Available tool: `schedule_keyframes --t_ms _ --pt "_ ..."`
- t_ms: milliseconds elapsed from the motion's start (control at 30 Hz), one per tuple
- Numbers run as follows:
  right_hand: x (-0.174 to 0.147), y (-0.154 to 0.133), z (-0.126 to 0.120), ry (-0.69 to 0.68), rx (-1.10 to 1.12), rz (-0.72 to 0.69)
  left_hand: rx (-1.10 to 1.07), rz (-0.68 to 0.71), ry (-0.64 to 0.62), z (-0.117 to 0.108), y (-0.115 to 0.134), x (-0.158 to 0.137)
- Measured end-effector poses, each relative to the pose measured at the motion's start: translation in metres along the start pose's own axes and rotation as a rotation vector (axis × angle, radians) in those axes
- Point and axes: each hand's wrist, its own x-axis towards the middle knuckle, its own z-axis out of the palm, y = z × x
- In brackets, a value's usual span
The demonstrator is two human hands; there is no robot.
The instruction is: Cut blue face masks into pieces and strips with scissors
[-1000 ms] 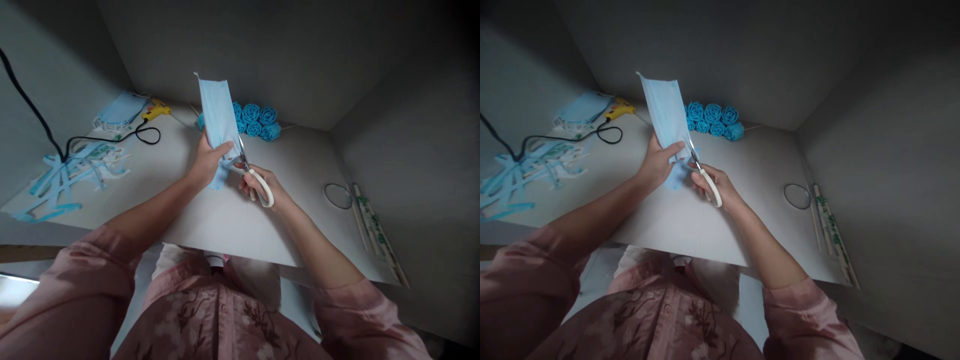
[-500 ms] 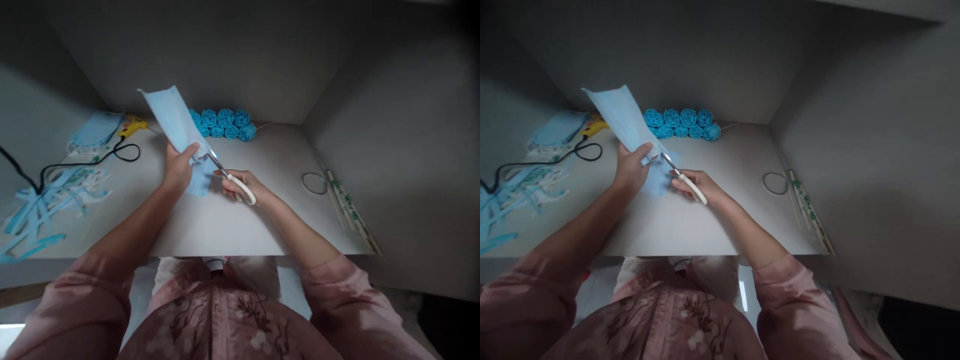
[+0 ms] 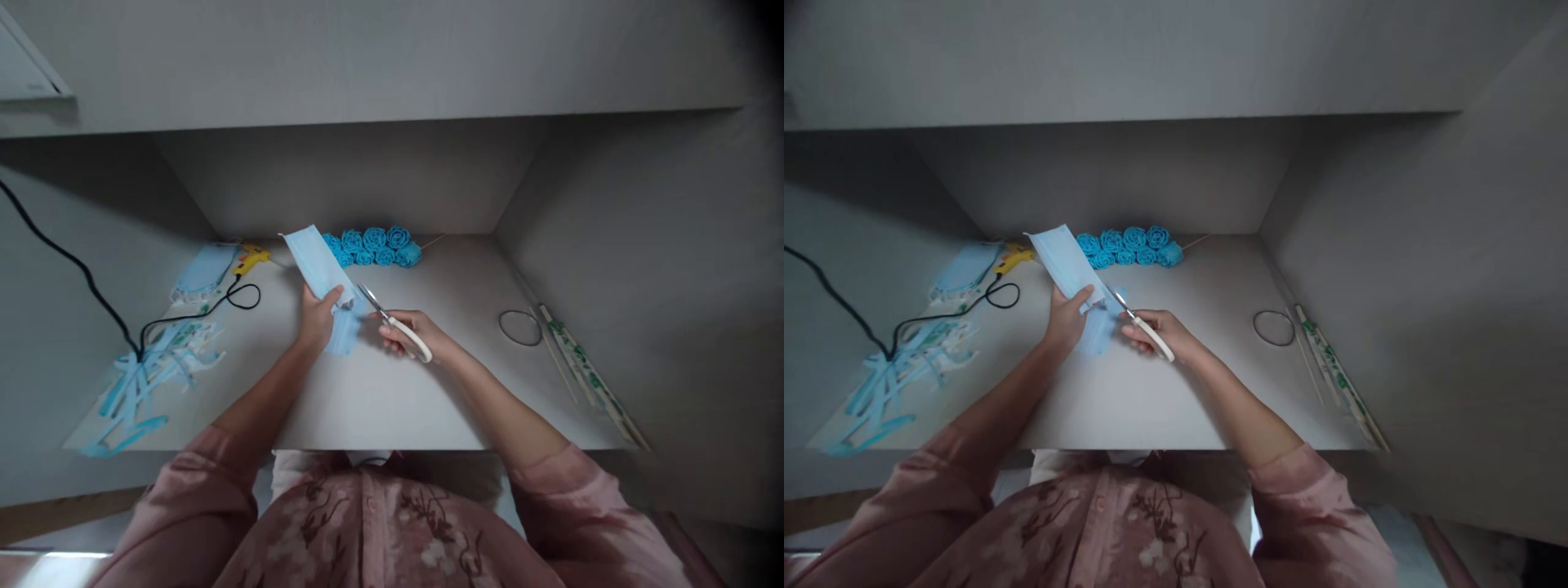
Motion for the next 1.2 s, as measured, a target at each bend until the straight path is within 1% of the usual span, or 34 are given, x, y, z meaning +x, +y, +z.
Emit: schedule_keyframes --t_ms 200,333,433,567,700,800,900,1033,1133,1200 --pt "-0.001 -0.001 0.0 0.007 -0.028 0.004 0.003 0.049 -0.039 0.011 0.009 0.004" --pt "0.0 -0.001 -0.001 -0.009 -0.034 0.006 0.017 0.009 -0.094 0.019 0.016 0.005" --pt "0.001 0.001 -0.002 0.006 -0.033 -0.02 0.029 -0.011 -0.122 0.023 0.014 0.004" --pt "0.001 0.0 -0.003 0.034 -0.044 -0.071 0.089 -0.02 -0.161 0.027 0.006 0.0" --pt "-0.001 -0.004 -0.005 0.039 -0.078 -0.134 0.181 0.043 -0.17 0.036 0.001 -0.005" --pt "-0.001 -0.006 -0.007 0.077 -0.095 -0.173 0.212 0.11 -0.172 0.042 0.001 -0.004" --pt "0.0 -0.004 -0.009 0.11 -0.091 -0.18 0.215 0.151 -0.152 0.045 0.002 -0.001" --pt "0.002 -0.003 -0.01 0.096 -0.055 -0.181 0.213 0.168 -0.11 0.048 0.004 0.005" --pt "0.002 -0.003 -0.009 0.076 -0.054 -0.195 0.248 0.178 -0.135 0.05 0.005 0.003" --pt "0.002 -0.004 -0.008 0.084 -0.06 -0.2 0.262 0.174 -0.181 0.052 0.005 0.001"
